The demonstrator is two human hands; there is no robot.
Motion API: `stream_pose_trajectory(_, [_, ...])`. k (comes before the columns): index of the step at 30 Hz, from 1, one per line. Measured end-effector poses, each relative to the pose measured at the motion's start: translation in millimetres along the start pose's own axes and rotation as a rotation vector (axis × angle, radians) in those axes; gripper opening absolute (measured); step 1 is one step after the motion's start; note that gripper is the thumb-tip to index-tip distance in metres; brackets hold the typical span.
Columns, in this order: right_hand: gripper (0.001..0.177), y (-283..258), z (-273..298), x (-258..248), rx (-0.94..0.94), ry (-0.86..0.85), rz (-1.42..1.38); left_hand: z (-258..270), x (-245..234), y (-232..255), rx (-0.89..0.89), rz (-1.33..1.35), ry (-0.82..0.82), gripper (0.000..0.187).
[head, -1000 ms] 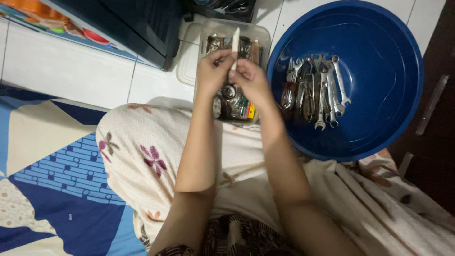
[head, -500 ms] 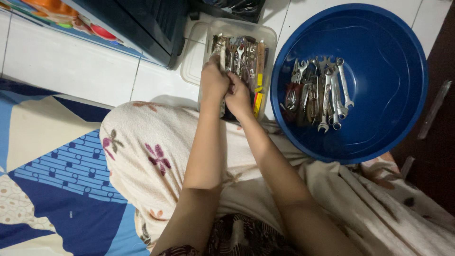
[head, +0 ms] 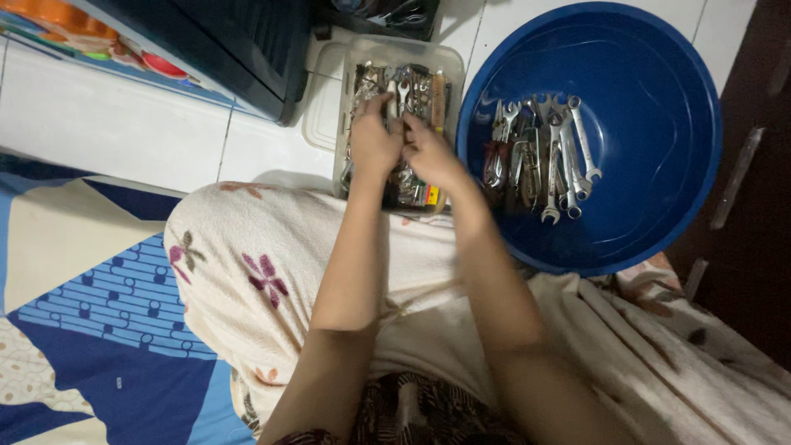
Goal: The person sits on a floor mat and sorts small metal hardware from a clear plastic container into a blue basin. They handle wrenches, bolts, and a white plastic adapter, moving items one by one between the two containers.
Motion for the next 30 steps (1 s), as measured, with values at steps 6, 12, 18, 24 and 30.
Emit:
stream_pose_trajectory(6, [0.066,-108,23,-88,0.124,-0.413,0.507,2,3,59,0.137,0.258,0.018,0.042])
stream_pose_trajectory(12, [0.052,-184,46,-145,0.147,-0.744,0.736,19,6,127,0.116,0.418,-0.107,0.043])
stream_pose_trajectory(18, [0.066,-225,130,-187,0.214,-0.691,0.913,46,49,156,0.179,0.601,-0.305,0.044])
stream_pose_trajectory(24, [0.058,-203,200,-220,0.591,-0.653,0.952,83,133,153,0.126,0.487,-0.568,0.045])
stream_pose_trajectory(30, [0.056,-100,225,-244,0.634,-0.541,0.654,97,201,137,0.081,0.334,-0.74,0.044])
Point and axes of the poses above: each hand's wrist, its own z-axis away from the middle knuckle, its own x-axis out of the palm, y = z × x, the point moved 1 cm from there along -z, towards the middle knuckle, and after that the axes turned 12 degrees about -y, right-handed, at the moved point
